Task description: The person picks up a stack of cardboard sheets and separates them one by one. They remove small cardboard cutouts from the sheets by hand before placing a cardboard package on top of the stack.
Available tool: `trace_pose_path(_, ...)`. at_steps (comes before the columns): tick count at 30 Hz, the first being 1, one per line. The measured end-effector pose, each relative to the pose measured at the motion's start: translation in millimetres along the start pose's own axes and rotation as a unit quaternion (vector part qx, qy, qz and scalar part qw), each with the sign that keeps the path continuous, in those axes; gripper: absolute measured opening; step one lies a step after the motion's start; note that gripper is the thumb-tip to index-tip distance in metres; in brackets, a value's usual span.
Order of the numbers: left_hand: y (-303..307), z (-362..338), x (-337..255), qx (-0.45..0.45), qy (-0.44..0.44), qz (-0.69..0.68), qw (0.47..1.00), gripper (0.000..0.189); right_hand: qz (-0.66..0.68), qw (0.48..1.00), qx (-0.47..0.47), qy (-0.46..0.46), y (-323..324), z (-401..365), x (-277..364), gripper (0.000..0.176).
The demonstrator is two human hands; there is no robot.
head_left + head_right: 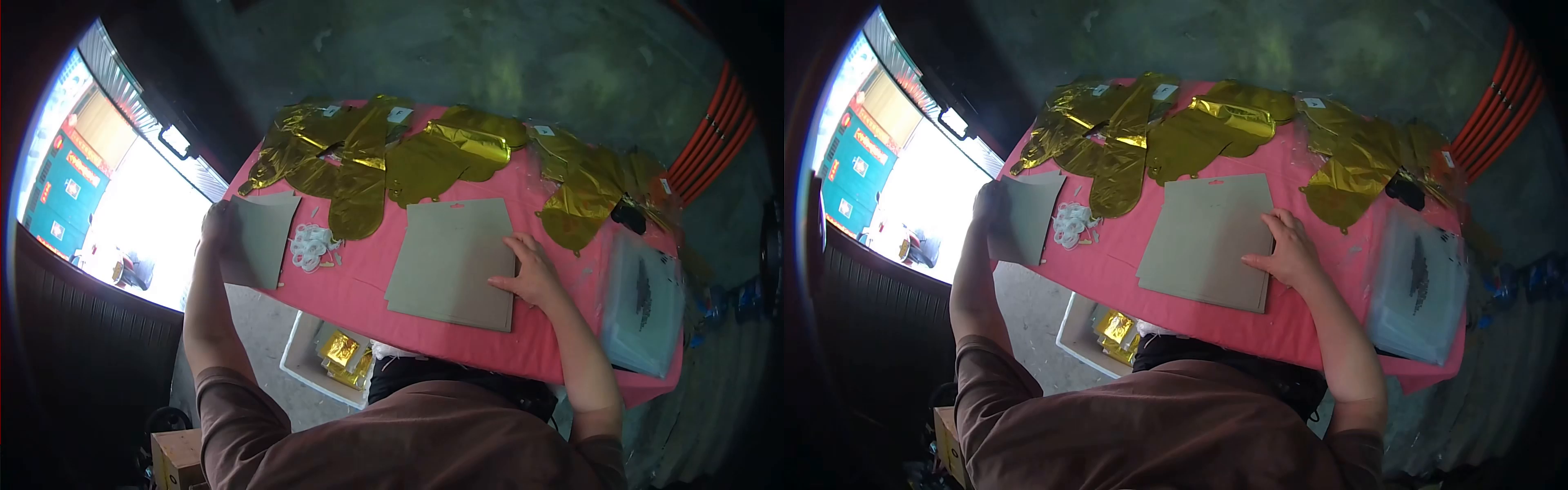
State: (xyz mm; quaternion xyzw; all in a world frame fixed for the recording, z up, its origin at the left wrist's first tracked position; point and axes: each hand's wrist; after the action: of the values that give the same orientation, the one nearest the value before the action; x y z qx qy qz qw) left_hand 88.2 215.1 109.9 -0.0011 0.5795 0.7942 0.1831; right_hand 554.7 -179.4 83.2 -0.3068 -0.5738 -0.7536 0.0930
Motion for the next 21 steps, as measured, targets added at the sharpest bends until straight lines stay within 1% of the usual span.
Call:
trace_pose_path(1, -4, 2, -4, -0.011, -0.037, 0.081, 0.996, 0.032, -0.006, 1.000, -0.003, 0.008, -2, 1, -3, 0.072)
trace_pose_path(2, -7, 4, -7, -0.011, -0.040, 0.080, 0.996, 0.032, -0.013, 1.000, -0.006, 0.015, -3, 1, -5, 0.073)
trace_pose_path(4, -7, 2, -23, -0.004, -0.033, 0.178, 0.984, 0.031, -0.014, 1.000, -0.006, 0.011, -2, 0, -4, 0.073)
trace_pose_path(5, -11, 1, -28, -0.003, -0.037, 0.175, 0.984, 0.031, -0.015, 1.000, -0.004, 0.008, -2, 0, -3, 0.074)
trace_pose_path(7, -18, -1, -46, -0.104, 0.024, 0.192, 0.976, 0.031, -0.015, 1.000, -0.004, 0.002, -3, 0, -4, 0.074)
trace_pose_path(8, -20, 4, -57, -0.080, 0.029, 0.161, 0.983, 0.034, -0.013, 1.000, -0.002, 0.001, -3, 0, -4, 0.073)
trace_pose_path(10, -8, -11, -108, -0.092, 0.007, 0.065, 0.994, 0.041, -0.009, 1.000, -0.001, 0.004, -2, 0, -5, 0.075)
trace_pose_path(11, -4, -21, -134, -0.069, 0.014, -0.023, 0.997, 0.046, -0.003, 1.000, 0.000, 0.011, -2, 1, -5, 0.076)
trace_pose_path(13, -6, -53, -182, 0.054, -0.057, -0.157, 0.985, 0.045, -0.013, 1.000, 0.000, 0.009, -5, 3, -7, 0.078)
trace_pose_path(15, 16, -101, -241, 0.192, -0.067, -0.215, 0.955, 0.042, -0.025, 1.000, -0.001, 0.005, -3, 5, -8, 0.081)
trace_pose_path(17, -1, -128, -266, 0.214, -0.196, -0.180, 0.940, 0.041, -0.007, 0.999, 0.035, -0.016, 0, 8, -4, 0.083)
trace_pose_path(19, -21, -147, -281, 0.213, -0.218, -0.179, 0.935, 0.044, -0.011, 1.000, 0.028, -0.005, 0, 8, -4, 0.083)
trace_pose_path(21, -33, -148, -289, 0.222, -0.210, -0.205, 0.930, 0.046, -0.016, 1.000, 0.019, 0.005, 2, 8, -3, 0.083)
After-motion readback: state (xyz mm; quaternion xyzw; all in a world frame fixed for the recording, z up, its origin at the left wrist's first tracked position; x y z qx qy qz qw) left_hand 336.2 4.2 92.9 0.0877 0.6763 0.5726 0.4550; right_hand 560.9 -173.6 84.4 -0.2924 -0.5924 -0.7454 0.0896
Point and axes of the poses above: each hand's wrist, its own z-axis towards the middle knuckle, its own y-axis out of the back of the hand, x = y × z, and after that the axes turned 5 degrees about -x, right-handed
